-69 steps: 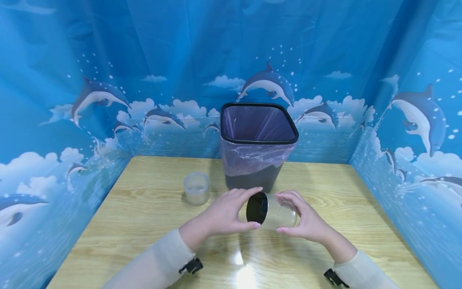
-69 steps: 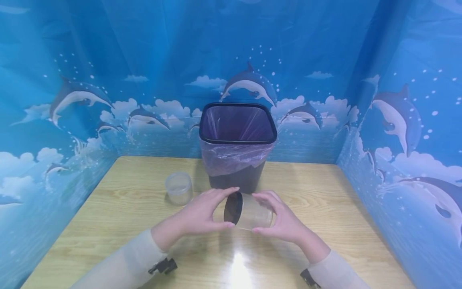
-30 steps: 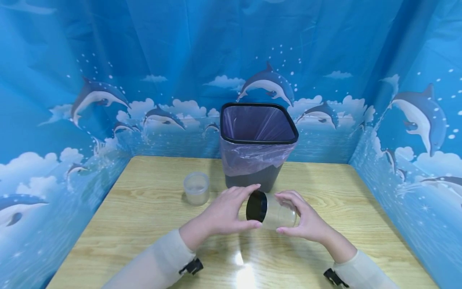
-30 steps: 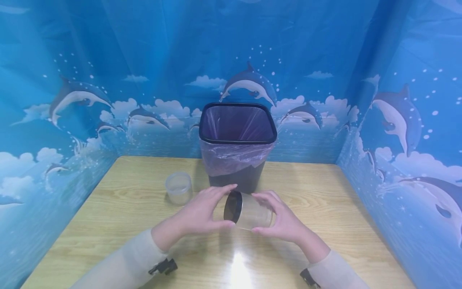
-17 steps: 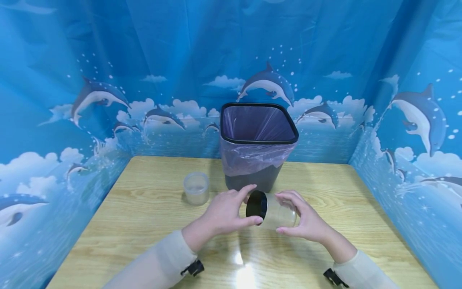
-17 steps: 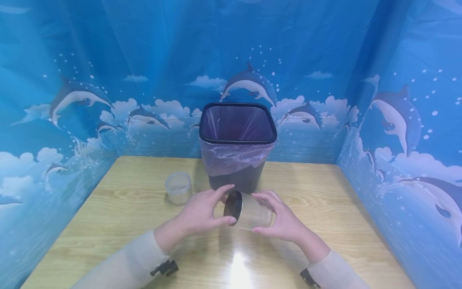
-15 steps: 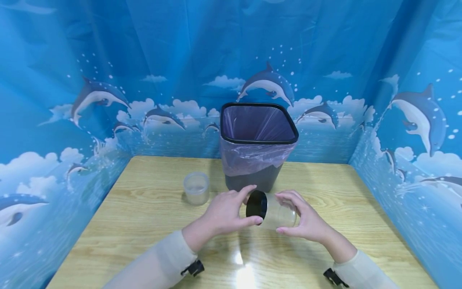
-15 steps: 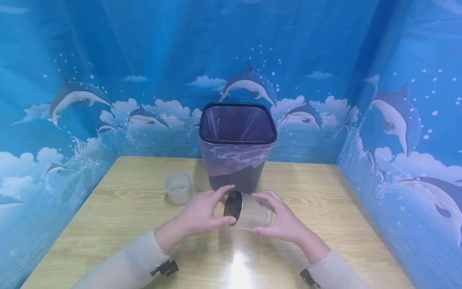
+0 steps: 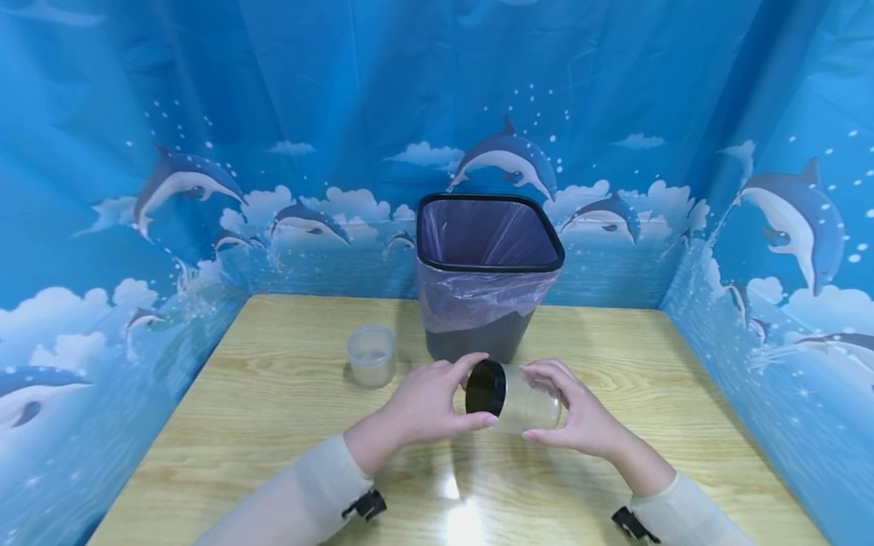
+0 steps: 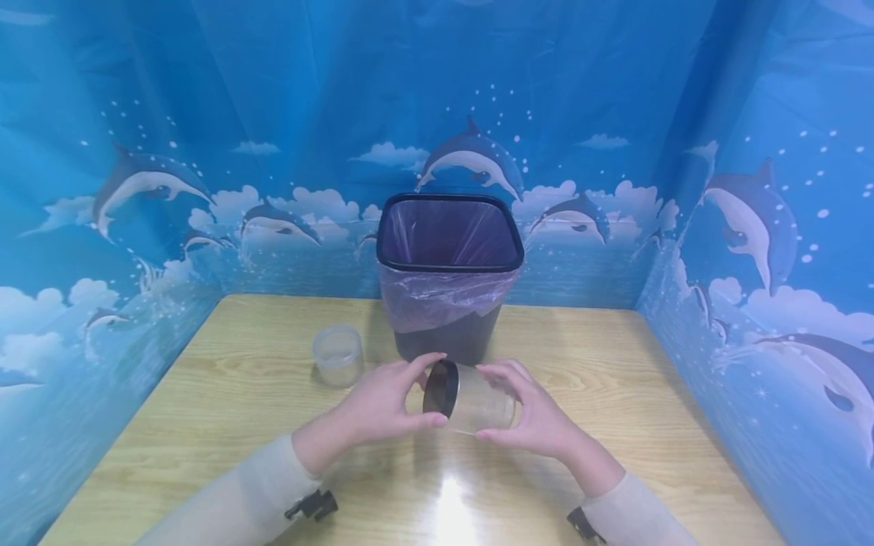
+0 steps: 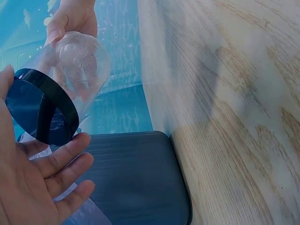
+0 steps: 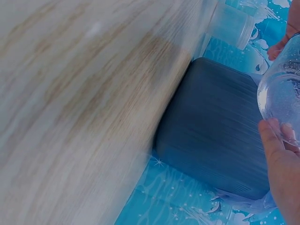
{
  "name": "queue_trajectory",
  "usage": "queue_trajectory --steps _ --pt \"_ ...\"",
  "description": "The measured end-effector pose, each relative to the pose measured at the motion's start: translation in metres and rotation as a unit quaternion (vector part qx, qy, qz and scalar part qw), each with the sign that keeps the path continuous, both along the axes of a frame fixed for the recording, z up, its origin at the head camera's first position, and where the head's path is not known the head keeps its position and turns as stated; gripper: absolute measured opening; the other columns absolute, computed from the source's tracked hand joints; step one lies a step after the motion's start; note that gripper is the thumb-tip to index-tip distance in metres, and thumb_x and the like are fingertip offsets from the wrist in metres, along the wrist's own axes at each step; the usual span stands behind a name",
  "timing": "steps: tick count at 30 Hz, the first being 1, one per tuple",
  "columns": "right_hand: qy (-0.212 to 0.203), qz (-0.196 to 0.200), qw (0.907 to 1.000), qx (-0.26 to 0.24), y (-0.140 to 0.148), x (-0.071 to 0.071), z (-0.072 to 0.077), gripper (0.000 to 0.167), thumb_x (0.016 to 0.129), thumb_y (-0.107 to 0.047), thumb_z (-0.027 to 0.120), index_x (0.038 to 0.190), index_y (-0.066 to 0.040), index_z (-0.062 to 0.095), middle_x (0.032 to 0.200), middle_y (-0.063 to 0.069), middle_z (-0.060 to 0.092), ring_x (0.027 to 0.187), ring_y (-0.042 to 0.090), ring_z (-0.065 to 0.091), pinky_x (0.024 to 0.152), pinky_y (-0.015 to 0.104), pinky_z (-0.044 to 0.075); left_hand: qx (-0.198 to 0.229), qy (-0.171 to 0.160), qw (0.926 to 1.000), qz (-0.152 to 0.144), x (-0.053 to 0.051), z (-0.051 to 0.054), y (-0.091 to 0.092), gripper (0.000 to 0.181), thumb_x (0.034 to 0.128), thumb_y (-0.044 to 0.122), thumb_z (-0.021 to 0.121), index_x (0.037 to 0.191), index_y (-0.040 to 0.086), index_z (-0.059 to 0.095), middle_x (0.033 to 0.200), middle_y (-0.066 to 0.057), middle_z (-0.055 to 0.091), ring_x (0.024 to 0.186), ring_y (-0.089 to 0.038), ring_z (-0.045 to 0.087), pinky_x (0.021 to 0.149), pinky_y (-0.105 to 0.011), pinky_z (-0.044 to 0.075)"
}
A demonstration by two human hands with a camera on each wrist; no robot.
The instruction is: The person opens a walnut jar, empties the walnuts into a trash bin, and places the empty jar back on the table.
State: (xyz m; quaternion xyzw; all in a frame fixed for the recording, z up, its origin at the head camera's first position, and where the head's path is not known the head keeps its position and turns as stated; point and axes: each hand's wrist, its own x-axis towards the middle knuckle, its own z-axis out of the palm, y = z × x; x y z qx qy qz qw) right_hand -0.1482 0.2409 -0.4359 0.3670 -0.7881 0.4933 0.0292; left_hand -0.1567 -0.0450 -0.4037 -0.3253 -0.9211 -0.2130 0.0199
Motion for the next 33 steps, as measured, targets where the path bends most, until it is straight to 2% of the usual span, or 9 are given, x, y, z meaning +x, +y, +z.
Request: queue_trajectory --steps 8,12,18,25,33 --pt "-0.013 -0.004 0.9999 0.005 0.0000 0.0004 0.0013 0.084 0.074 -0.007 0.089 0.145 -0.007 0.044 0.137 0.012 0.046 0.128 0.016 0.048 0.111 0.023 0.036 0.019 -0.011 0.9996 -0.020 -0.0050 -0.0018 -0.0029 0.093 0.0820 0.079 0.056 0.156 0.027 0.033 0.111 0.006 0.066 0.102 -0.012 0.061 0.090 -0.041 0.052" --pt "-0.014 -0.003 0.9999 0.006 -0.0003 0.0005 0.0018 0.083 0.074 -0.006 0.089 0.145 -0.007 0.045 0.138 0.012 0.046 0.128 0.016 0.048 0.111 0.023 0.036 0.025 -0.006 0.9992 -0.032 -0.0069 -0.0020 -0.0038 0.093 0.0817 0.077 0.060 0.155 0.026 0.035 0.114 0.006 0.067 0.106 -0.013 0.061 0.093 -0.043 0.051" --pt "-0.016 -0.004 0.9999 0.005 -0.0004 0.0004 0.0016 0.083 0.074 -0.007 0.089 0.144 -0.007 0.045 0.138 0.011 0.046 0.128 0.017 0.048 0.111 0.023 0.036 0.025 0.004 0.9989 -0.039 -0.0077 -0.0014 -0.0042 0.092 0.0806 0.073 0.065 0.155 0.027 0.035 0.116 0.006 0.066 0.107 -0.013 0.059 0.094 -0.043 0.049" --pt "-0.005 0.002 1.0000 0.003 -0.0002 -0.0010 -0.0008 0.083 0.073 -0.007 0.090 0.144 -0.004 0.046 0.136 0.012 0.046 0.126 0.025 0.050 0.111 0.023 0.036 0.023 0.008 0.9986 -0.046 -0.0074 -0.0015 -0.0051 0.091 0.0798 0.071 0.067 0.155 0.031 0.034 0.119 0.006 0.065 0.109 -0.013 0.058 0.094 -0.043 0.049" --pt "0.006 0.006 0.9999 0.006 -0.0009 -0.0007 -0.0011 0.083 0.073 -0.009 0.090 0.143 -0.004 0.047 0.136 0.010 0.046 0.124 0.013 0.049 0.110 0.022 0.036 0.018 0.019 0.9979 -0.059 -0.0087 -0.0023 -0.0059 0.093 0.0785 0.069 0.071 0.155 0.030 0.035 0.123 0.005 0.064 0.109 -0.014 0.057 0.093 -0.041 0.050"
